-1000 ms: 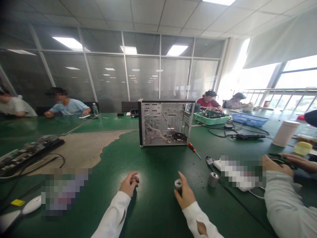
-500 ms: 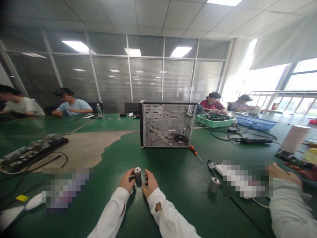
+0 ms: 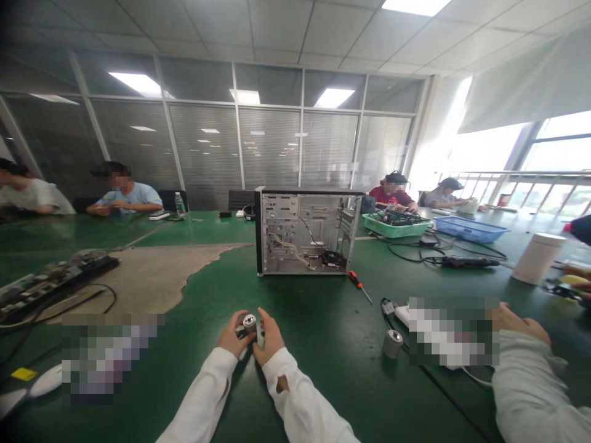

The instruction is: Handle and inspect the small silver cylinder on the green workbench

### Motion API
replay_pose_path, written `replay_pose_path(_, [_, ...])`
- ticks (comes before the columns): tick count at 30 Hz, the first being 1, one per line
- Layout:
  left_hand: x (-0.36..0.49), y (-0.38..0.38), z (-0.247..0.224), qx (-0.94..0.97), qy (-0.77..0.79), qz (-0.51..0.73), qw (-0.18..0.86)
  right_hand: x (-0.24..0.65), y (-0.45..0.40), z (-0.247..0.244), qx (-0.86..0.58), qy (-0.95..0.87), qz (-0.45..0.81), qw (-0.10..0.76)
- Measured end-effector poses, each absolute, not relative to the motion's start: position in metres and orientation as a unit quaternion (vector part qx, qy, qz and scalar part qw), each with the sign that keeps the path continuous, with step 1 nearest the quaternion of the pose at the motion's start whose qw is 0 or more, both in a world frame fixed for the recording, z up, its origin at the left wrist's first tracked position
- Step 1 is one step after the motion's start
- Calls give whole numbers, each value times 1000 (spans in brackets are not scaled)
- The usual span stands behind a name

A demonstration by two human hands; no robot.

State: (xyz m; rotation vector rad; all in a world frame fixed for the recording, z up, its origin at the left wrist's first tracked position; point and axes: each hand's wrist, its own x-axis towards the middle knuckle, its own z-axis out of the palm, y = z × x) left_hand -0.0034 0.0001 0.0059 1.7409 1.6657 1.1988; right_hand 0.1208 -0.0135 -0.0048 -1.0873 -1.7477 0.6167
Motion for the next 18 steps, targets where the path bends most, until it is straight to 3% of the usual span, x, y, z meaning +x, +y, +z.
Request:
replay_pose_path(6, [0,-13,13,633,582,456,227,126,-14,-5,-455,-699,288,470])
replay_pose_path(18, [-1,-7,-2,620,500,496,346,130,-19,2,-414,-712,312,475])
